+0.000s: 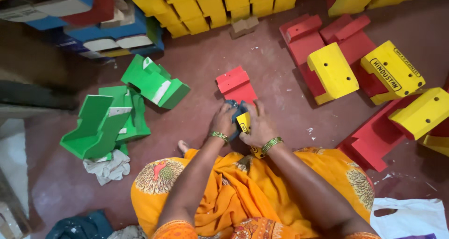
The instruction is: The person sits on the floor and wipes painted foam sign letters one at a time with a blue cloth, turning each letter over to clean its sides, then sets the wiped letter aside and reaches for the next one.
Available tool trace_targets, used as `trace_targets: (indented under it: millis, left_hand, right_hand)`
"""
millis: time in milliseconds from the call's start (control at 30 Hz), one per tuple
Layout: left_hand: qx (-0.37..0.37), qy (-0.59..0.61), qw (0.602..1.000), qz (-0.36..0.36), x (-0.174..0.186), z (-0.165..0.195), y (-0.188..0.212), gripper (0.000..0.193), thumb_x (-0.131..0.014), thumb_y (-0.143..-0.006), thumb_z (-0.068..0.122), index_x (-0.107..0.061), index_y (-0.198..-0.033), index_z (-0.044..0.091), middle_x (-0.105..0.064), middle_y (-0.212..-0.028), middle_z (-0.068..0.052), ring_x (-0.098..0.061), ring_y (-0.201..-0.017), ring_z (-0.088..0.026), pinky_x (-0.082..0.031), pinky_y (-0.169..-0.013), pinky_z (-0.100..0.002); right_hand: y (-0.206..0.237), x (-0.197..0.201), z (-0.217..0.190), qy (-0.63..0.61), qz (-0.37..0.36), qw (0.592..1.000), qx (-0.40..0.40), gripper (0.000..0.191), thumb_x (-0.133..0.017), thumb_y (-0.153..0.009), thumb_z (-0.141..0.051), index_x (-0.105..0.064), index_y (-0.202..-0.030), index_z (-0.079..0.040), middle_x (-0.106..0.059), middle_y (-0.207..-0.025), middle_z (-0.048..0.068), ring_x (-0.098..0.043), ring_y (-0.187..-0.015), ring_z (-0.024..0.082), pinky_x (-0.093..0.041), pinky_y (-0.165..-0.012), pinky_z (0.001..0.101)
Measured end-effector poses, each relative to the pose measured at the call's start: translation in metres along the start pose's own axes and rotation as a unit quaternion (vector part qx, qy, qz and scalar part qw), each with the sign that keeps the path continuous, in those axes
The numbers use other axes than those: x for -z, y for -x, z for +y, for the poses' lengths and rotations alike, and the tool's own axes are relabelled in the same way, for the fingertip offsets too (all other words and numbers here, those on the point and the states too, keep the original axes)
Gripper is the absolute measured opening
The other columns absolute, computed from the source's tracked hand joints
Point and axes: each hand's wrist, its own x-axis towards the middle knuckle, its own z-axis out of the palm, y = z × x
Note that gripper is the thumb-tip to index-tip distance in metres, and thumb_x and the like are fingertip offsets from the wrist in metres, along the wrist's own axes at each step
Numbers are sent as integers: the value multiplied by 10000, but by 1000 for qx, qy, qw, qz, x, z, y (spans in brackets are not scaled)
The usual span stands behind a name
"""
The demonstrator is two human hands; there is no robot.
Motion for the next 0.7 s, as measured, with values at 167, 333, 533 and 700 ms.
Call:
trace_targets:
  millis: [167, 333, 533, 700]
  left_hand:
    - [91, 53, 991, 83, -10, 27, 29, 404, -721, -741, 24, -688, -1135, 104, -642, -1186, -171, -610, -1127, -406, -508, -963, -455]
    - [199, 114, 965, 129, -12, 40, 48, 448, -779, -766, 97, -660, -1196, 64, -628, -1146, -224, -595, -1093, -420, -488, -933, -466]
    - [256, 297, 905, 168, -17, 40, 65, 414, -774, -831, 197, -638, -1182, 23, -720, -1077, -205, -703, -1019, -386, -530, -915, -444]
    - [229, 337, 867, 285, -40, 50, 91, 479, -769, -866, 188, -588, -1261, -13, -656, -1192, -258, -624, -1115, -424, -479, -993, -477]
  right_hand:
    - [6, -19, 15, 0, 42, 999, 28, 896, -817, -595, -314, -457, -1383, -85, -417, -1486, 251, -536, -1217, 477, -485, -1010, 526]
    - [10, -16, 27, -56, 79, 991, 97, 795, -848, -578, -300, -506, -1263, -85, -506, -1328, 242, -559, -1224, 474, -511, -1017, 491]
    - [12, 13, 31, -102, 16, 995, 4, 797, -875, -595, -279, -510, -1291, -146, -625, -1210, 178, -642, -1083, 352, -538, -907, 451]
    - [15, 25, 33, -228, -34, 972, -54, 761, -819, -626, -207, -523, -1326, -176, -638, -1107, 88, -648, -965, 220, -548, -821, 362]
